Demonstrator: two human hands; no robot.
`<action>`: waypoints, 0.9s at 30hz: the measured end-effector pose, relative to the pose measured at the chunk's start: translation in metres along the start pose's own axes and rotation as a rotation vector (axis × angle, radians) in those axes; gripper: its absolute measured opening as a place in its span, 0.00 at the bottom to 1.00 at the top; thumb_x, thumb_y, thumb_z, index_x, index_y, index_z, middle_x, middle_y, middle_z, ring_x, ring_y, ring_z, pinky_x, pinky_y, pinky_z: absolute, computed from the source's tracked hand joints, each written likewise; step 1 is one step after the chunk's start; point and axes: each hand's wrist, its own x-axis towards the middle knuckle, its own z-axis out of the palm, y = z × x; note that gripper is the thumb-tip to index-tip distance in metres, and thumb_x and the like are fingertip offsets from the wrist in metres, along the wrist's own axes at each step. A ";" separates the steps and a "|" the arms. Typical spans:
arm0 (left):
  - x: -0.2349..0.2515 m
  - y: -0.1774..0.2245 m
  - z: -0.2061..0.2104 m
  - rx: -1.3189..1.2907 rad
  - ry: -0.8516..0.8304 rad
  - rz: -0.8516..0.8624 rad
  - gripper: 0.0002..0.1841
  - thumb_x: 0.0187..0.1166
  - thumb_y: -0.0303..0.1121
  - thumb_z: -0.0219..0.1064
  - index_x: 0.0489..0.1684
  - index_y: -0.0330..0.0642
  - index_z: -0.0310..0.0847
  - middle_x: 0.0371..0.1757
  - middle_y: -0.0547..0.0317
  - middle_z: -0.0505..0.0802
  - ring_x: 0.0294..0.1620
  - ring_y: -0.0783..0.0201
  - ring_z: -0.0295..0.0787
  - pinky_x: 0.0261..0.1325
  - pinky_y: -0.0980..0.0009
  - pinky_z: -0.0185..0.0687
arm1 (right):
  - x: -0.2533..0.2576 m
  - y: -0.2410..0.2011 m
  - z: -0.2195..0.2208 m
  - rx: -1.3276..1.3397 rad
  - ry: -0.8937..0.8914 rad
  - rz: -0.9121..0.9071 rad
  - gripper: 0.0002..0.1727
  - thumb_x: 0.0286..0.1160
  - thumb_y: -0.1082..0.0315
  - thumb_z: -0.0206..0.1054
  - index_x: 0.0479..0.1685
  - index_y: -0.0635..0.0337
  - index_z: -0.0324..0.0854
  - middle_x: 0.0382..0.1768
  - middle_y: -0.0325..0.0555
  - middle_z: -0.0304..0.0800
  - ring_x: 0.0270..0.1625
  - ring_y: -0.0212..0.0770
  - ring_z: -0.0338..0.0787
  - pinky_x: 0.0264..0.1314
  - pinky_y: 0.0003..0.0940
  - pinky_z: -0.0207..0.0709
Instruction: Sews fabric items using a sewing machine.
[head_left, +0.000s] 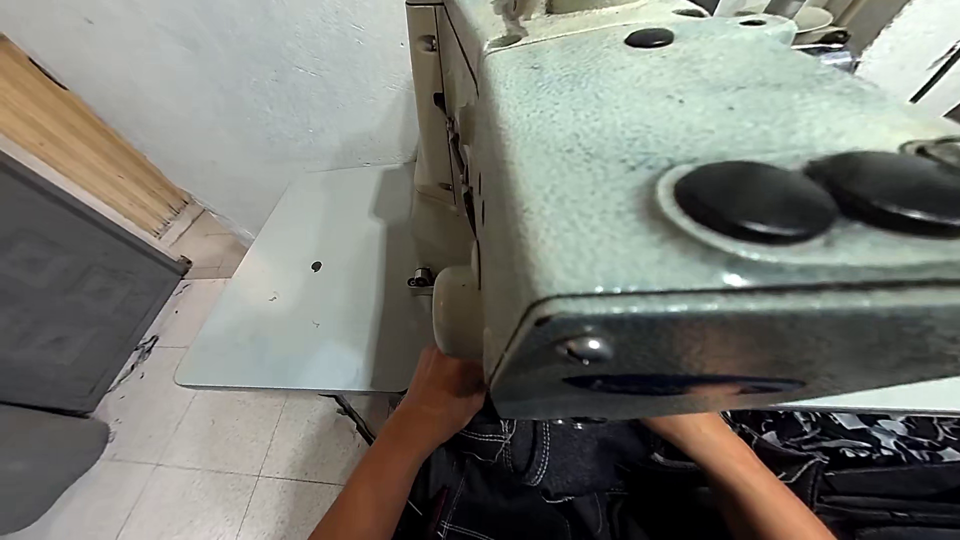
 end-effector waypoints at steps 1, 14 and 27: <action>0.000 0.000 -0.001 -0.012 -0.009 -0.006 0.05 0.69 0.27 0.73 0.31 0.33 0.92 0.34 0.43 0.95 0.40 0.45 0.95 0.46 0.45 0.88 | -0.001 0.000 0.000 0.013 -0.011 0.012 0.13 0.68 0.61 0.65 0.23 0.60 0.84 0.19 0.42 0.82 0.25 0.26 0.82 0.29 0.22 0.72; 0.014 0.006 -0.027 -0.196 -0.258 -0.027 0.07 0.76 0.22 0.68 0.41 0.29 0.92 0.43 0.39 0.95 0.50 0.46 0.93 0.59 0.49 0.82 | 0.018 -0.068 -0.037 -0.024 -0.264 0.263 0.13 0.70 0.76 0.66 0.39 0.85 0.86 0.37 0.74 0.91 0.44 0.60 0.92 0.58 0.51 0.78; 0.017 0.016 -0.039 -0.181 -0.359 -0.078 0.09 0.79 0.24 0.65 0.44 0.35 0.94 0.44 0.41 0.95 0.50 0.46 0.92 0.57 0.46 0.81 | -0.012 -0.009 -0.103 -0.253 -0.264 0.033 0.24 0.80 0.60 0.69 0.52 0.80 0.82 0.52 0.82 0.85 0.56 0.76 0.86 0.60 0.65 0.79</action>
